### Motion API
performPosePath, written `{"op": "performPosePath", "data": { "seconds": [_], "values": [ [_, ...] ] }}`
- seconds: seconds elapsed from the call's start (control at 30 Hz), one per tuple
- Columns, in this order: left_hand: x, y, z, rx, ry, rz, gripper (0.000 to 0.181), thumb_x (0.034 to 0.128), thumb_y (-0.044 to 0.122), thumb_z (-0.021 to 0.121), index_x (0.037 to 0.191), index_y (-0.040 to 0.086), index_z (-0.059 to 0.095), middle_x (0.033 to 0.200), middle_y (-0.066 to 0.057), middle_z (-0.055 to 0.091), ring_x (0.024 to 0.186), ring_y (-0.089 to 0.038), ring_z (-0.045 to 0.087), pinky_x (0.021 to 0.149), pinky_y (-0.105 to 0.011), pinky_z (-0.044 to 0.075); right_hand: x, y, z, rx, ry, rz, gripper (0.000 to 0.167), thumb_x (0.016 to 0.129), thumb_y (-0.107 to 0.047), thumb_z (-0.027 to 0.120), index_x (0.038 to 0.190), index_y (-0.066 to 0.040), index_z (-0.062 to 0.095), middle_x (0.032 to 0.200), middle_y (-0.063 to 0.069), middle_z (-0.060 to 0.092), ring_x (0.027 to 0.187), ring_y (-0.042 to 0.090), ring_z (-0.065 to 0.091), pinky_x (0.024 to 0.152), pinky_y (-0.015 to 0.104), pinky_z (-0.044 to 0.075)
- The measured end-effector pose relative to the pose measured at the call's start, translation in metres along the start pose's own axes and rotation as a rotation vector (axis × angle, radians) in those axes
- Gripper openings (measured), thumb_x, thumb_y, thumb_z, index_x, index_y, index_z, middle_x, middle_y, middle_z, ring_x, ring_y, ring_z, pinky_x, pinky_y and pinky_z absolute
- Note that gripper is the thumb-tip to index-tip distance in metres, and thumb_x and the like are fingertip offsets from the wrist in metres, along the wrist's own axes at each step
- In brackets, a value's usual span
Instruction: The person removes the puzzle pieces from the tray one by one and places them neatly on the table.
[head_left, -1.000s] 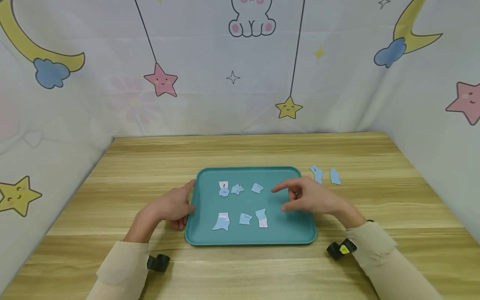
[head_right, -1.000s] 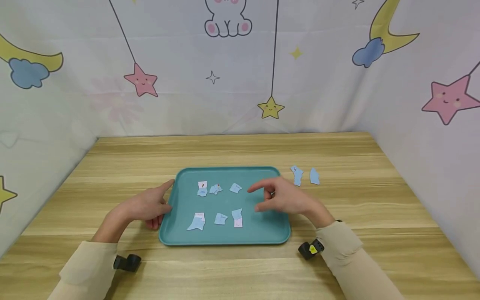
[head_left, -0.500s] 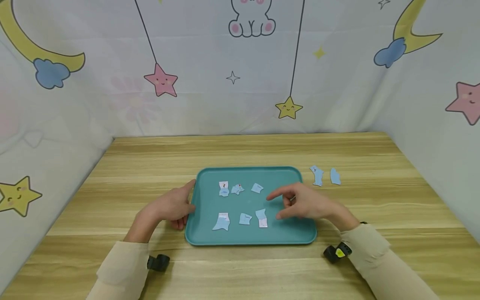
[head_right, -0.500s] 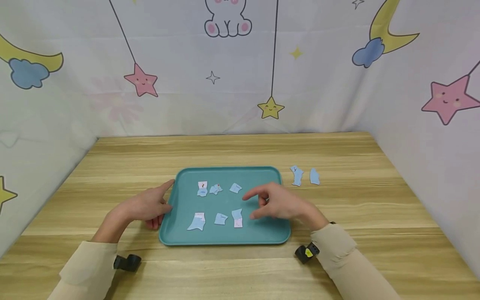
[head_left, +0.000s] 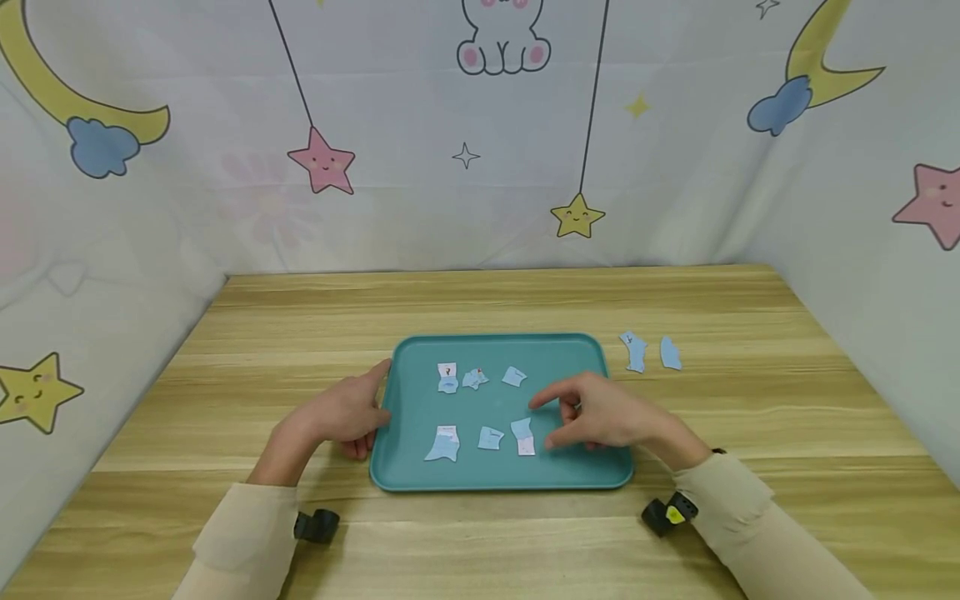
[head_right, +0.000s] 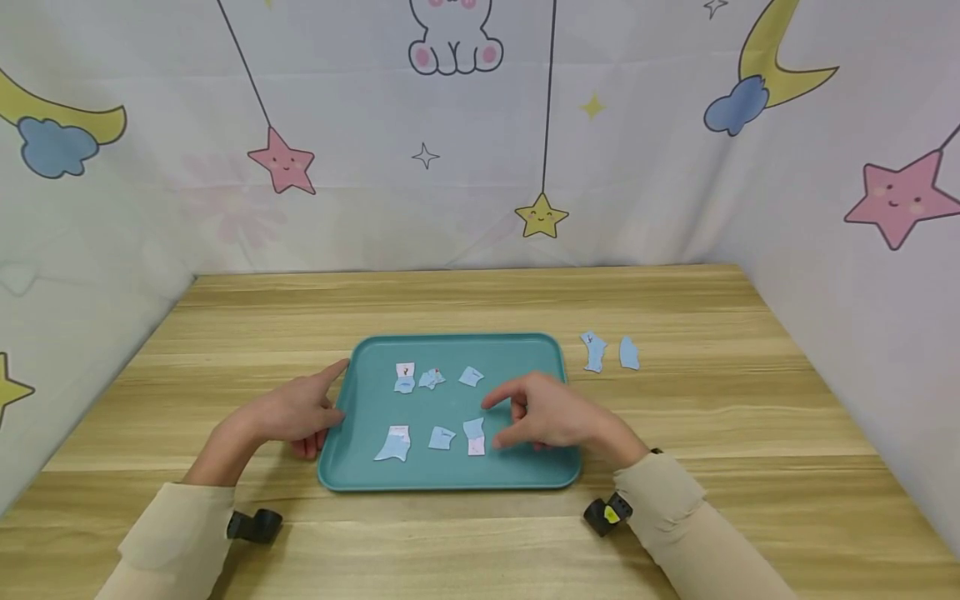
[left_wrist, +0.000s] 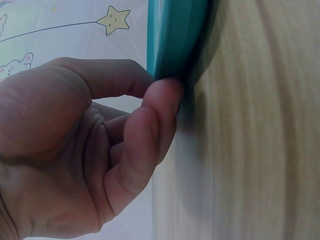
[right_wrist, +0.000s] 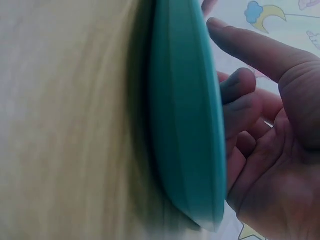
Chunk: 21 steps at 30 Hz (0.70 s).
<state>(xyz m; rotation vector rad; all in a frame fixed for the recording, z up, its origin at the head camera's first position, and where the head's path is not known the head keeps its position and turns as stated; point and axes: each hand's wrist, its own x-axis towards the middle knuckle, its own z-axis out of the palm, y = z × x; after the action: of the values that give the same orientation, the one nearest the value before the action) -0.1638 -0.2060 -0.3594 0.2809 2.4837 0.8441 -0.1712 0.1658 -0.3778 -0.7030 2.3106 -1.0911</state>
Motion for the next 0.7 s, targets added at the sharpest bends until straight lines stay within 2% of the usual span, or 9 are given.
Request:
{"op": "performPosePath", "data": {
  "seconds": [0.2, 0.7],
  "values": [
    [-0.001, 0.001, 0.000, -0.001, -0.001, 0.001, 0.084, 0.1006, 0.003, 0.052, 0.167, -0.007, 0.002, 0.060, -0.009, 0.065, 0.044, -0.016, 0.063, 0.047, -0.032, 0.058, 0.001, -0.003, 0.004, -0.031, 0.011, 0.022, 0.047, 0.086, -0.019, 0.087, 0.129, -0.007, 0.073, 0.065, -0.004, 0.053, 0.046, 0.010, 0.051, 0.048, 0.024, 0.044],
    [-0.001, 0.001, 0.000, -0.001, 0.001, -0.003, 0.084, 0.1001, 0.003, 0.052, 0.167, -0.005, 0.002, 0.060, -0.009, 0.064, 0.044, -0.015, 0.062, 0.047, -0.032, 0.058, 0.004, -0.005, 0.015, -0.079, 0.075, 0.020, 0.045, 0.081, -0.018, 0.091, 0.120, -0.007, 0.073, 0.061, -0.003, 0.052, 0.042, 0.010, 0.052, 0.048, 0.027, 0.049]
  ]
}}
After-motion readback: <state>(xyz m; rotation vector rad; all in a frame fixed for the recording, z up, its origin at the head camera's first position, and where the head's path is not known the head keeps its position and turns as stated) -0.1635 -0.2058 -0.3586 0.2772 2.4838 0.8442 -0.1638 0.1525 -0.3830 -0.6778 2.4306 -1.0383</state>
